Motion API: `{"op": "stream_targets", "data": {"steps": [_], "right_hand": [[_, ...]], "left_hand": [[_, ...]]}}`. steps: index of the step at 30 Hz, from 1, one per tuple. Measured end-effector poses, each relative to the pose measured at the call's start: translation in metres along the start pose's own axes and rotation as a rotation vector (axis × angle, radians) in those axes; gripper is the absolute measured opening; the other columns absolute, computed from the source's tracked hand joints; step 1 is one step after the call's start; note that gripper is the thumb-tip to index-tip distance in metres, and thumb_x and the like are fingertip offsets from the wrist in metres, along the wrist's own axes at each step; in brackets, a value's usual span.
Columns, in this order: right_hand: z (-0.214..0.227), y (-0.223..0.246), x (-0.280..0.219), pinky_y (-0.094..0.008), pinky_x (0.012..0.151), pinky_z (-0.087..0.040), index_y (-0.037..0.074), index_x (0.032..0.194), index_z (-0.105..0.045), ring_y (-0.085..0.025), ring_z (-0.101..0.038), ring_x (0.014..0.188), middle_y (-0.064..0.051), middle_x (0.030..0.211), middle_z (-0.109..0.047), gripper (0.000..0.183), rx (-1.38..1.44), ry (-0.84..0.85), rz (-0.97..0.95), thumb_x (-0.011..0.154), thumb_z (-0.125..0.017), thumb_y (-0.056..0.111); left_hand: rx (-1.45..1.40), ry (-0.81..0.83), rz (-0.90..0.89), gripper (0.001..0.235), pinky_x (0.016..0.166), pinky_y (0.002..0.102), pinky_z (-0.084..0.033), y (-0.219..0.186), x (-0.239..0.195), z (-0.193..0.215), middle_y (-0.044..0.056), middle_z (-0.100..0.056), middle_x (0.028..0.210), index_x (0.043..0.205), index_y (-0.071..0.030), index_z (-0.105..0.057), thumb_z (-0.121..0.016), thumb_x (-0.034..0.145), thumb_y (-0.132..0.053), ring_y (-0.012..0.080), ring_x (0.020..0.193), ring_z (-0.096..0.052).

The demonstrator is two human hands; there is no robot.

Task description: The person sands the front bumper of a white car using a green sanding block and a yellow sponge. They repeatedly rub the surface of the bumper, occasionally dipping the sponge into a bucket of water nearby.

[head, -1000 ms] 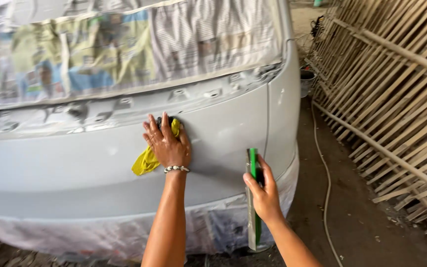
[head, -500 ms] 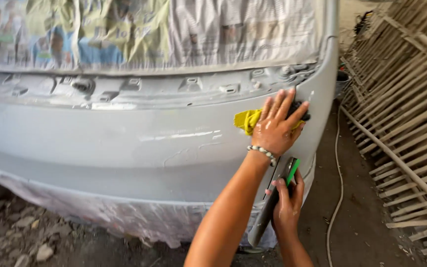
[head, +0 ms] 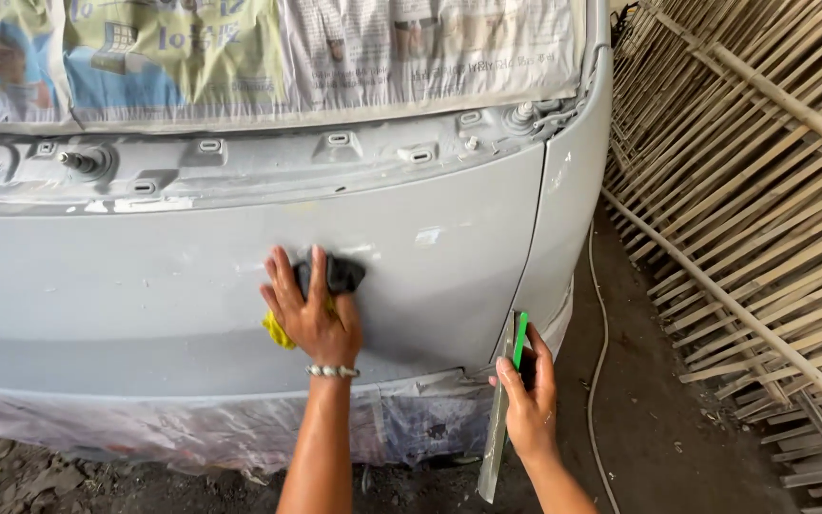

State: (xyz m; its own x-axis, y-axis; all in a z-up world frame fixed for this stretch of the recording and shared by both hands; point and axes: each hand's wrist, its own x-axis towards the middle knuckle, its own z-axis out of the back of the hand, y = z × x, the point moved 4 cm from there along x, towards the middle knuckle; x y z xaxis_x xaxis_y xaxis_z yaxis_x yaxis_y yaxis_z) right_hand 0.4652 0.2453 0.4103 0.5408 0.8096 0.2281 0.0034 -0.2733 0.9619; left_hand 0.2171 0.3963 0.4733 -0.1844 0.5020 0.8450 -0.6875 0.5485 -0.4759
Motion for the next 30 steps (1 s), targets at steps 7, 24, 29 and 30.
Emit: {"op": "stream_targets", "data": {"steps": [7,24,29,30], "right_hand": [[-0.014,-0.017,0.002,-0.035,0.078,-0.056,0.007,0.152,-0.043,-0.013,-0.059,0.092,-0.003,0.111,-0.061,0.061,0.064,0.000,-0.018,0.096,-0.062,0.017],[0.074,-0.027,0.085,-0.036,0.084,-0.058,0.003,0.155,-0.038,-0.019,-0.061,0.109,-0.008,0.138,-0.053,0.064,0.182,0.388,0.105,0.095,-0.060,0.011],[0.058,-0.045,0.085,-0.034,0.084,-0.057,0.003,0.153,-0.042,-0.017,-0.062,0.102,-0.009,0.126,-0.059,0.066,0.148,0.597,0.025,0.092,-0.065,0.012],[0.050,-0.050,0.084,-0.034,0.086,-0.055,0.003,0.153,-0.044,-0.017,-0.062,0.101,-0.009,0.122,-0.061,0.067,0.119,0.667,0.010,0.091,-0.067,0.013]], "left_hand": [[0.055,-0.035,0.011,0.062,0.130,0.053,-0.008,-0.052,-0.021,-0.041,0.017,-0.041,0.164,0.145,-0.027,-0.064,-0.060,0.084,-0.015,0.0373,0.157,-0.031],[0.117,0.187,-0.275,0.048,0.118,0.051,-0.041,-0.082,-0.182,-0.114,0.011,-0.051,0.156,0.129,-0.030,-0.073,-0.067,0.088,-0.006,0.0339,0.143,-0.050],[0.096,0.014,0.029,0.042,0.116,0.050,-0.042,-0.099,-0.179,-0.077,0.017,-0.055,0.148,0.122,-0.017,-0.074,-0.065,0.086,0.003,0.0406,0.141,-0.050],[0.050,-0.061,0.139,0.039,0.113,0.048,-0.044,-0.102,-0.178,-0.070,0.016,-0.059,0.142,0.118,-0.015,-0.074,-0.064,0.086,0.005,0.0391,0.138,-0.053]]}}
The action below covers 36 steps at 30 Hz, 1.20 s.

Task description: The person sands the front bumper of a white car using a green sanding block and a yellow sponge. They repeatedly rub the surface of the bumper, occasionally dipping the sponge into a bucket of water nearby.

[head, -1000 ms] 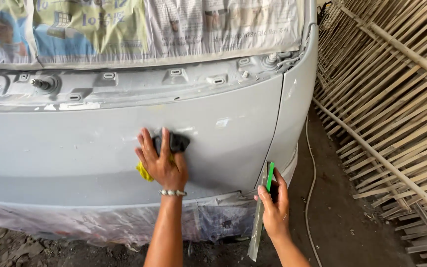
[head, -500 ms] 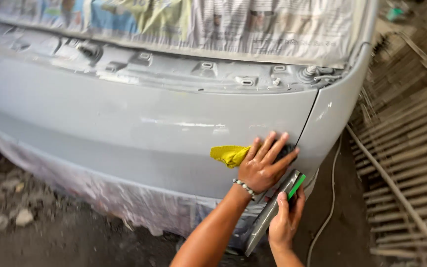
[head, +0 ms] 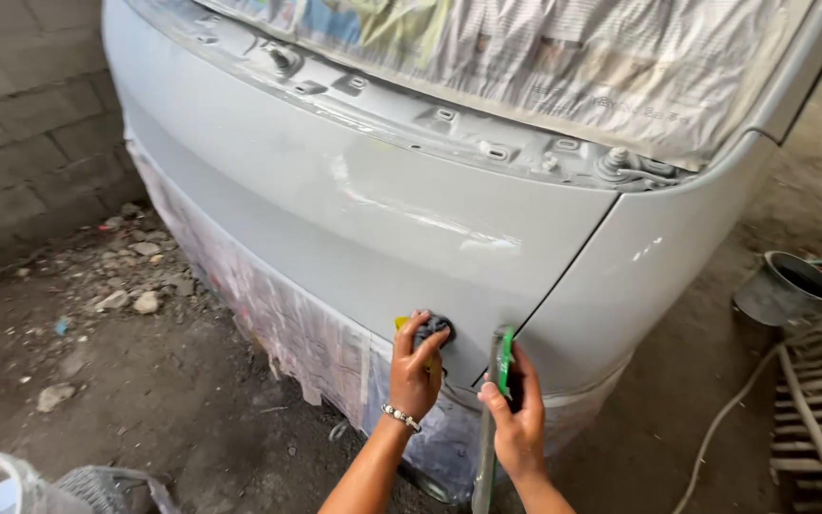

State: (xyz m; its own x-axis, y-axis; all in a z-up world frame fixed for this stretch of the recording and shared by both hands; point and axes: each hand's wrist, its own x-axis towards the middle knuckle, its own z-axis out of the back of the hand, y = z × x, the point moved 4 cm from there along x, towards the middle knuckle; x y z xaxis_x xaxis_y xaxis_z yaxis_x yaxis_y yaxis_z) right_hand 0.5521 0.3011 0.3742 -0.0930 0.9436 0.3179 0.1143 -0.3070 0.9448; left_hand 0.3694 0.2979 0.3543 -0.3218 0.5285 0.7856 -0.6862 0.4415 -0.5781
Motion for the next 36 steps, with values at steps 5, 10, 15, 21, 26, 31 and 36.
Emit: {"op": "stream_targets", "data": {"steps": [5,10,15,21,26,31,36], "right_hand": [[-0.045,0.019,0.010,-0.034,0.102,-0.044,0.003,0.152,-0.044,-0.020,-0.057,0.117,-0.009,0.129,-0.060,0.067,-0.100,0.160,0.087,0.092,-0.068,0.017],[-0.084,0.014,0.017,-0.035,0.108,-0.040,0.005,0.154,-0.045,-0.024,-0.054,0.125,-0.010,0.131,-0.056,0.059,-0.281,0.240,0.084,0.100,-0.058,0.025],[-0.098,-0.034,0.034,-0.040,0.109,-0.039,0.004,0.150,-0.050,-0.026,-0.052,0.129,-0.011,0.138,-0.059,0.056,0.128,0.399,-0.193,0.106,-0.046,0.039],[-0.178,-0.071,-0.008,-0.040,0.099,-0.048,0.008,0.141,-0.054,-0.023,-0.059,0.115,-0.009,0.127,-0.064,0.061,0.655,0.503,-0.702,0.100,-0.042,0.051],[-0.241,-0.155,-0.107,-0.039,0.088,-0.052,0.010,0.129,-0.058,-0.022,-0.063,0.104,-0.006,0.116,-0.066,0.058,0.872,0.547,-0.982,0.098,-0.044,0.057],[-0.313,-0.098,-0.160,-0.038,0.092,-0.052,0.012,0.128,-0.059,-0.020,-0.064,0.108,-0.005,0.118,-0.069,0.062,0.734,0.684,-1.097,0.088,-0.048,0.058],[-0.388,-0.024,-0.161,-0.039,0.097,-0.053,0.005,0.130,-0.056,-0.021,-0.065,0.110,-0.009,0.120,-0.069,0.054,0.435,0.889,-0.975,0.091,-0.075,0.036]], "left_hand": [[-0.371,-0.051,0.576,0.023,0.095,0.036,-0.050,0.001,-0.005,0.019,0.010,-0.057,0.117,0.116,-0.011,-0.076,-0.061,0.099,-0.016,0.0235,0.112,-0.059],[-0.561,0.086,0.741,0.035,0.096,0.033,-0.046,0.016,-0.028,0.027,0.011,-0.053,0.113,0.119,-0.001,-0.068,-0.063,0.099,-0.029,0.0202,0.109,-0.054],[-0.995,-0.047,0.907,0.047,0.081,0.032,-0.057,-0.005,0.018,0.087,0.009,-0.074,0.106,0.121,-0.002,-0.064,-0.047,0.098,-0.040,0.0188,0.093,-0.070],[-1.293,-0.107,1.225,0.047,0.067,0.031,-0.057,0.028,0.031,0.104,0.009,-0.068,0.095,0.114,-0.005,-0.065,-0.044,0.101,-0.045,0.0169,0.078,-0.067],[-0.952,-0.275,1.086,0.047,0.053,0.037,-0.053,0.118,0.070,0.150,0.014,-0.065,0.088,0.109,-0.004,-0.062,-0.047,0.100,-0.049,0.0216,0.067,-0.065],[-1.126,-0.521,0.858,0.054,0.068,0.040,-0.060,0.272,0.083,0.215,0.015,-0.068,0.089,0.108,-0.005,-0.062,-0.032,0.105,-0.049,0.0253,0.074,-0.069],[-1.184,-0.980,0.813,0.050,0.092,0.042,-0.057,0.393,0.022,0.257,0.006,-0.071,0.111,0.121,-0.004,-0.064,-0.039,0.106,-0.043,0.0236,0.098,-0.070]]}}
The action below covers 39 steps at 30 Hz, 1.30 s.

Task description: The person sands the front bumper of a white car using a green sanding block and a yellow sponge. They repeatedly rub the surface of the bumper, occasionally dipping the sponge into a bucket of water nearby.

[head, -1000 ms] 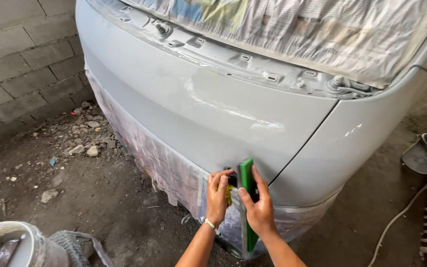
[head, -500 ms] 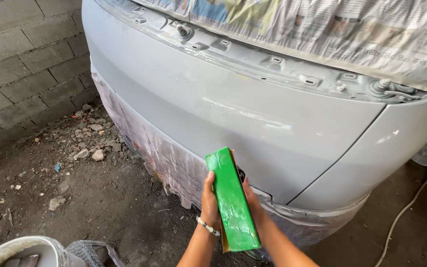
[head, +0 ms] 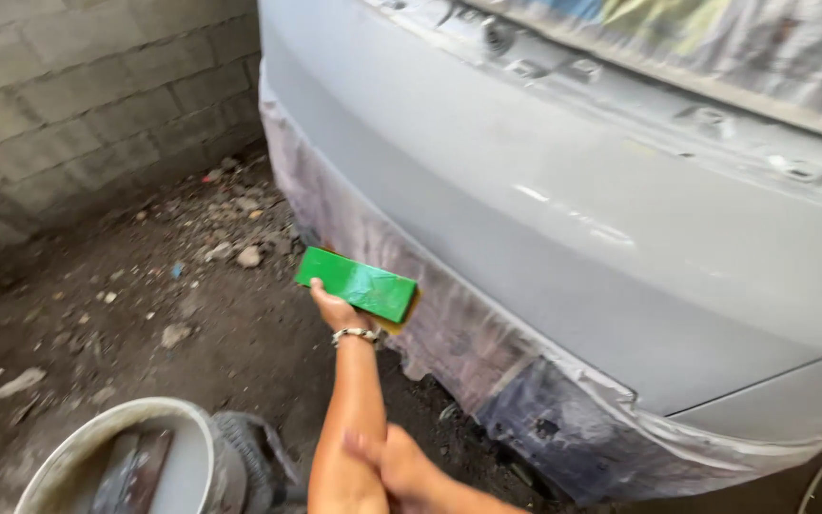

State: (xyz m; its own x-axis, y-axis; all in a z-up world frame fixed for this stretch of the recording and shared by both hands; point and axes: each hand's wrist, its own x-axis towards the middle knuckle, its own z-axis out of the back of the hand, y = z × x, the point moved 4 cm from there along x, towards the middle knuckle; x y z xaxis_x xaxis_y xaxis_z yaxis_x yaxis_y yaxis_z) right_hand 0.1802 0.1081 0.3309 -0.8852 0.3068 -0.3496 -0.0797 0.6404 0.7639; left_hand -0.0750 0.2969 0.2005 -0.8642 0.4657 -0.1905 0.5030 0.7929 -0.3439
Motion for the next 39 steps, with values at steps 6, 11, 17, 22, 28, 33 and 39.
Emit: {"op": "stream_targets", "data": {"steps": [6,11,17,22,28,33,39], "right_hand": [[-0.033,-0.021,0.038,-0.041,0.084,-0.060,-0.006,0.121,-0.064,-0.025,-0.073,0.089,-0.015,0.101,-0.075,0.057,0.162,-0.091,-0.301,0.090,-0.077,0.040],[0.004,-0.055,0.112,-0.044,0.079,-0.061,-0.007,0.115,-0.062,-0.028,-0.073,0.082,-0.018,0.096,-0.073,0.054,0.216,-0.071,-0.200,0.094,-0.074,0.040],[0.103,-0.036,0.137,-0.044,0.092,-0.056,0.001,0.121,-0.060,-0.026,-0.068,0.097,-0.013,0.107,-0.070,0.048,0.337,0.008,-0.173,0.096,-0.073,0.039],[0.150,0.001,0.069,-0.049,0.094,-0.050,0.011,0.129,-0.062,-0.023,-0.066,0.110,-0.008,0.120,-0.071,0.069,0.283,-0.031,-0.185,0.079,-0.066,0.059],[0.166,0.019,0.041,-0.050,0.107,-0.044,0.009,0.134,-0.061,-0.028,-0.062,0.121,-0.014,0.131,-0.066,0.071,0.340,-0.230,0.225,0.082,-0.069,0.056],[0.138,0.028,0.012,-0.049,0.099,-0.049,0.008,0.133,-0.061,-0.029,-0.064,0.113,-0.015,0.127,-0.067,0.069,0.326,-0.145,0.278,0.084,-0.066,0.056],[0.097,0.096,-0.013,-0.047,0.090,-0.056,0.006,0.133,-0.060,-0.030,-0.068,0.104,-0.017,0.121,-0.067,0.067,0.300,-0.027,0.287,0.087,-0.064,0.056]], "left_hand": [[0.150,-0.349,0.145,0.055,0.090,0.047,-0.055,-0.072,-0.016,0.014,0.008,-0.068,0.111,0.119,-0.002,-0.063,-0.049,0.098,-0.051,0.0275,0.096,-0.067],[0.111,-0.285,0.073,0.059,0.088,0.046,-0.056,-0.065,-0.009,0.043,0.010,-0.068,0.109,0.118,-0.001,-0.062,-0.050,0.097,-0.055,0.0284,0.094,-0.069],[0.274,-0.380,0.336,0.061,0.086,0.045,-0.053,0.011,-0.052,0.094,0.008,-0.067,0.109,0.117,-0.007,-0.064,-0.049,0.096,-0.062,0.0272,0.095,-0.062],[0.137,-0.343,0.591,0.060,0.088,0.047,-0.054,0.051,-0.100,0.097,0.011,-0.069,0.112,0.118,-0.007,-0.063,-0.041,0.096,-0.058,0.0297,0.099,-0.065],[0.244,0.125,0.823,0.058,0.095,0.042,-0.054,0.076,-0.191,0.032,0.021,-0.073,0.122,0.131,-0.009,-0.065,-0.041,0.095,-0.046,0.0293,0.103,-0.069],[0.984,0.299,0.530,0.060,0.106,0.040,-0.045,0.085,-0.163,0.073,0.016,-0.069,0.131,0.126,0.001,-0.068,-0.055,0.096,-0.049,0.0267,0.119,-0.062],[1.330,0.754,0.303,0.056,0.105,0.041,-0.044,0.032,-0.147,0.004,0.016,-0.064,0.122,0.120,-0.001,-0.066,-0.055,0.096,-0.050,0.0268,0.117,-0.058]]}}
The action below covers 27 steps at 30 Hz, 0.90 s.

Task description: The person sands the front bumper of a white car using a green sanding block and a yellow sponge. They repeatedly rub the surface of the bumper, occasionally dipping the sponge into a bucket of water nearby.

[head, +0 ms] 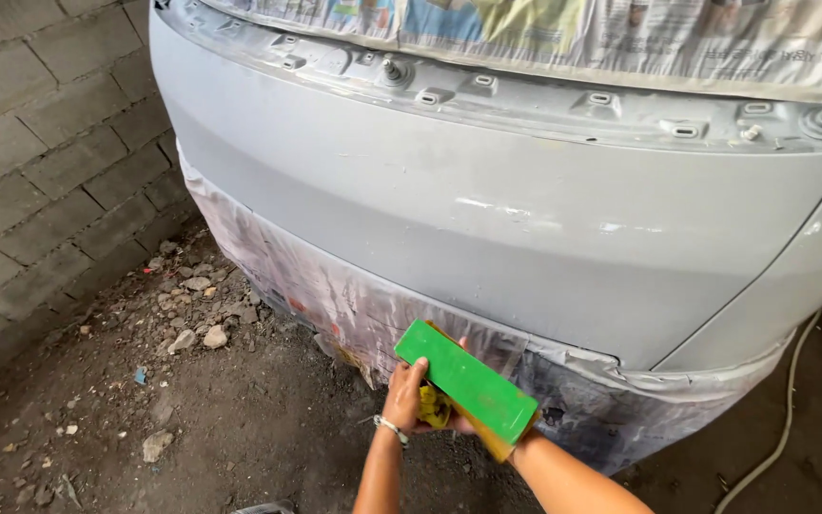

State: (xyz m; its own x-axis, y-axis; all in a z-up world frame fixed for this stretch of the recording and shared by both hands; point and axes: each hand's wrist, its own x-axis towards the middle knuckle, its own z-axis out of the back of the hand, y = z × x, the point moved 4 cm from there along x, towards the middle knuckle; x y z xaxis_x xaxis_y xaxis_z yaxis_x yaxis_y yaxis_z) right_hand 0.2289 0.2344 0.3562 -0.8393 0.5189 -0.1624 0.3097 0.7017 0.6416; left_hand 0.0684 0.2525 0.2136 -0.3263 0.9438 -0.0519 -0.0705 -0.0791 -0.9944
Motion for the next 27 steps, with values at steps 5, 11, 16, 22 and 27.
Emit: {"op": "stream_targets", "data": {"steps": [5,11,16,22,27], "right_hand": [[0.046,-0.002,0.056,-0.046,0.082,-0.061,0.005,0.133,-0.060,-0.031,-0.070,0.096,-0.018,0.117,-0.068,0.066,-0.004,0.092,-0.041,0.090,-0.061,0.056],[0.113,-0.024,0.158,-0.040,0.075,-0.061,0.001,0.110,-0.065,-0.026,-0.069,0.079,-0.015,0.096,-0.069,0.042,0.061,-0.069,-0.087,0.089,-0.063,0.037],[0.113,-0.037,0.194,-0.043,0.073,-0.060,0.001,0.099,-0.066,-0.028,-0.067,0.074,-0.015,0.088,-0.070,0.038,0.113,-0.213,-0.234,0.083,-0.063,0.036],[0.142,-0.079,0.201,-0.047,0.079,-0.058,0.004,0.104,-0.064,-0.030,-0.069,0.081,-0.015,0.092,-0.071,0.038,0.039,-0.508,-0.291,0.081,-0.061,0.034],[0.169,-0.082,0.188,-0.048,0.073,-0.058,-0.001,0.102,-0.068,-0.030,-0.068,0.073,-0.019,0.092,-0.070,0.043,-0.316,-0.634,-0.142,0.078,-0.066,0.035]], "left_hand": [[0.016,-0.121,0.014,0.056,0.092,0.043,-0.053,-0.033,0.006,0.028,0.020,-0.065,0.112,0.113,0.001,-0.062,-0.060,0.096,-0.053,0.0279,0.102,-0.062],[-0.776,-0.608,0.305,0.056,0.087,0.039,-0.051,-0.025,-0.072,0.006,0.008,-0.064,0.106,0.117,-0.006,-0.058,-0.036,0.104,-0.055,0.0204,0.095,-0.061],[-1.186,-0.315,0.565,0.070,0.080,0.042,-0.050,-0.022,-0.156,-0.087,0.017,-0.068,0.094,0.103,0.000,-0.063,-0.043,0.100,-0.066,0.0282,0.085,-0.064],[-1.294,0.122,0.732,0.059,0.100,0.046,-0.055,-0.124,-0.155,-0.094,0.016,-0.073,0.115,0.121,-0.002,-0.064,-0.071,0.087,-0.049,0.0311,0.107,-0.069],[-1.293,0.315,0.424,0.077,0.087,0.050,-0.056,-0.009,-0.076,-0.099,0.020,-0.066,0.106,0.123,0.009,-0.054,-0.081,0.097,-0.058,0.0342,0.093,-0.068]]}}
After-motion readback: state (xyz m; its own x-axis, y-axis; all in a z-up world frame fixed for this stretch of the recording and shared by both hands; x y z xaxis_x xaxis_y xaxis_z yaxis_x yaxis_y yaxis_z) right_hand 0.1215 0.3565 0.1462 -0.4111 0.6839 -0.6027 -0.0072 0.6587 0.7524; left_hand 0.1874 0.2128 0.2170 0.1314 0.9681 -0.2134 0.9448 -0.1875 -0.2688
